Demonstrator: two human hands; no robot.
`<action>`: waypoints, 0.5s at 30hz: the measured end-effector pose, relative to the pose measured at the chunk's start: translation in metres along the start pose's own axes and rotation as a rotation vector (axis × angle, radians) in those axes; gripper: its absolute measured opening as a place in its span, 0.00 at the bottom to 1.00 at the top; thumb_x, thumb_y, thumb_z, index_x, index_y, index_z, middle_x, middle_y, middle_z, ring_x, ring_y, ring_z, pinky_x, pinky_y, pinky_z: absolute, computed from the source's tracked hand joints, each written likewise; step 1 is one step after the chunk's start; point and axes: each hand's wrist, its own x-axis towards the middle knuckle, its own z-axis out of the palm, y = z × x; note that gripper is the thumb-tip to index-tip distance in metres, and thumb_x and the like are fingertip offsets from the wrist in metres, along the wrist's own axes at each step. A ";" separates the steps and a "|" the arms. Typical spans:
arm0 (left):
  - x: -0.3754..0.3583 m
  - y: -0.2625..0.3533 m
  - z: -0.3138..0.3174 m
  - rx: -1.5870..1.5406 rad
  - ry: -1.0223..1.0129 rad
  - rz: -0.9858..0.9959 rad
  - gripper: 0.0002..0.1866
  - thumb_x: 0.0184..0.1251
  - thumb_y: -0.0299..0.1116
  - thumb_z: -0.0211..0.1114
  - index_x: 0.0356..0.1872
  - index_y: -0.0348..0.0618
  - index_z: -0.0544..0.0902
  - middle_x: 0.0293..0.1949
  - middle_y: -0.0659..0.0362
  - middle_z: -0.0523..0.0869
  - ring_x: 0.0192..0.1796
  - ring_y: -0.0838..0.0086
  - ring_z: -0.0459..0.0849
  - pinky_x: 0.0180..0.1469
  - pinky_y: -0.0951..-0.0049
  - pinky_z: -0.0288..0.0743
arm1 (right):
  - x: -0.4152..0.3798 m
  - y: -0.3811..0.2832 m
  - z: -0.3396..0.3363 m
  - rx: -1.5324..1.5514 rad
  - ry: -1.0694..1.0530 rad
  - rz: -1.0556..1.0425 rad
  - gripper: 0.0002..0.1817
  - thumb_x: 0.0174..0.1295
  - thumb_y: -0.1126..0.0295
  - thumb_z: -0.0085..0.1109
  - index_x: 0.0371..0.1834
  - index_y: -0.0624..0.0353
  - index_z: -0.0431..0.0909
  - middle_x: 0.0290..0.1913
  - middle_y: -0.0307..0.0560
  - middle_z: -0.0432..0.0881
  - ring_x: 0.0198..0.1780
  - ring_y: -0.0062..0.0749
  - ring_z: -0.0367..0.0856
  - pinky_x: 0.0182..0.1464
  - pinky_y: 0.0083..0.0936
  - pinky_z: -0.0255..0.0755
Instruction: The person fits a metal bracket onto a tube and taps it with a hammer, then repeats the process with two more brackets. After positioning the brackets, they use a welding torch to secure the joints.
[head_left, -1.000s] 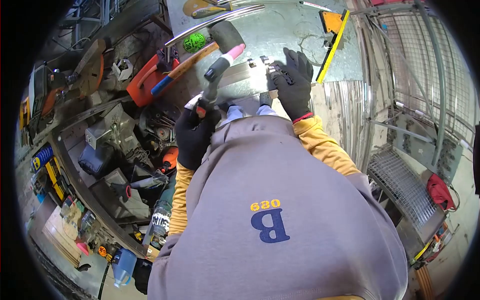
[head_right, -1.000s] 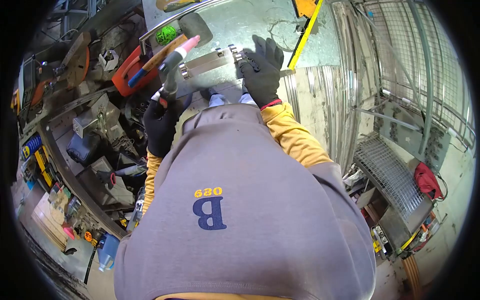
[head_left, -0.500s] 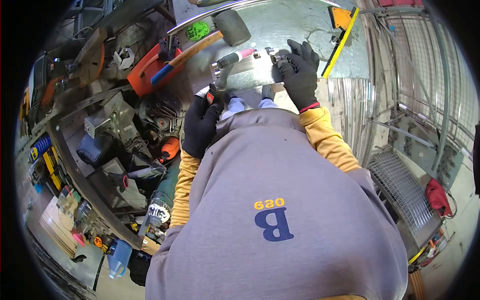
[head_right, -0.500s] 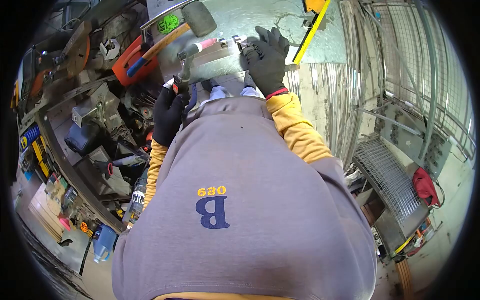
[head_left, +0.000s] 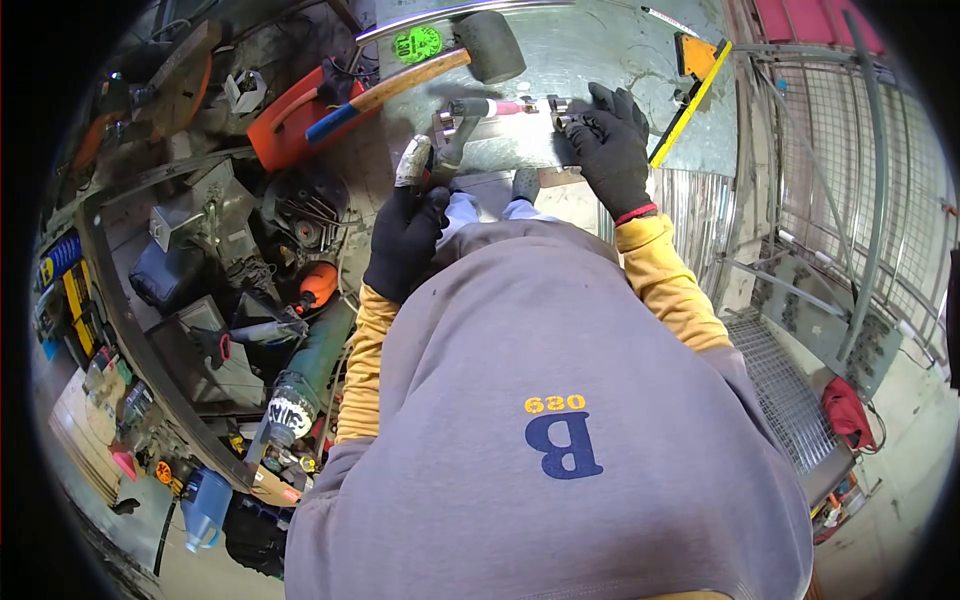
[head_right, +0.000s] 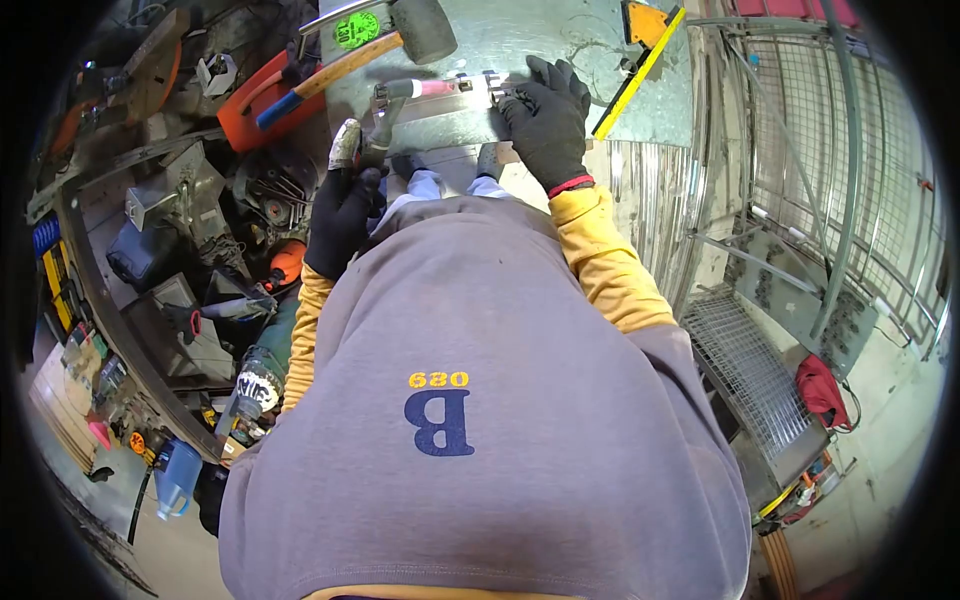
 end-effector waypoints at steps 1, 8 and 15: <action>0.000 -0.001 -0.001 -0.030 -0.009 0.002 0.37 0.86 0.26 0.61 0.91 0.51 0.60 0.50 0.63 0.84 0.38 0.84 0.76 0.40 0.79 0.75 | -0.001 -0.001 0.001 -0.021 0.004 -0.002 0.17 0.70 0.55 0.71 0.55 0.51 0.95 0.78 0.43 0.81 0.86 0.53 0.63 0.86 0.47 0.51; -0.001 -0.014 0.000 0.013 -0.003 -0.012 0.37 0.85 0.28 0.63 0.90 0.53 0.62 0.42 0.66 0.84 0.33 0.84 0.76 0.35 0.79 0.73 | -0.003 -0.001 0.007 0.025 0.066 -0.006 0.15 0.65 0.57 0.73 0.49 0.50 0.96 0.77 0.42 0.82 0.81 0.56 0.69 0.84 0.51 0.52; -0.001 -0.011 0.000 0.117 -0.027 -0.053 0.39 0.83 0.27 0.64 0.91 0.54 0.60 0.42 0.66 0.83 0.33 0.84 0.76 0.35 0.79 0.72 | -0.005 0.001 0.014 0.055 0.100 -0.003 0.16 0.63 0.56 0.73 0.48 0.53 0.95 0.76 0.42 0.82 0.81 0.57 0.68 0.84 0.53 0.53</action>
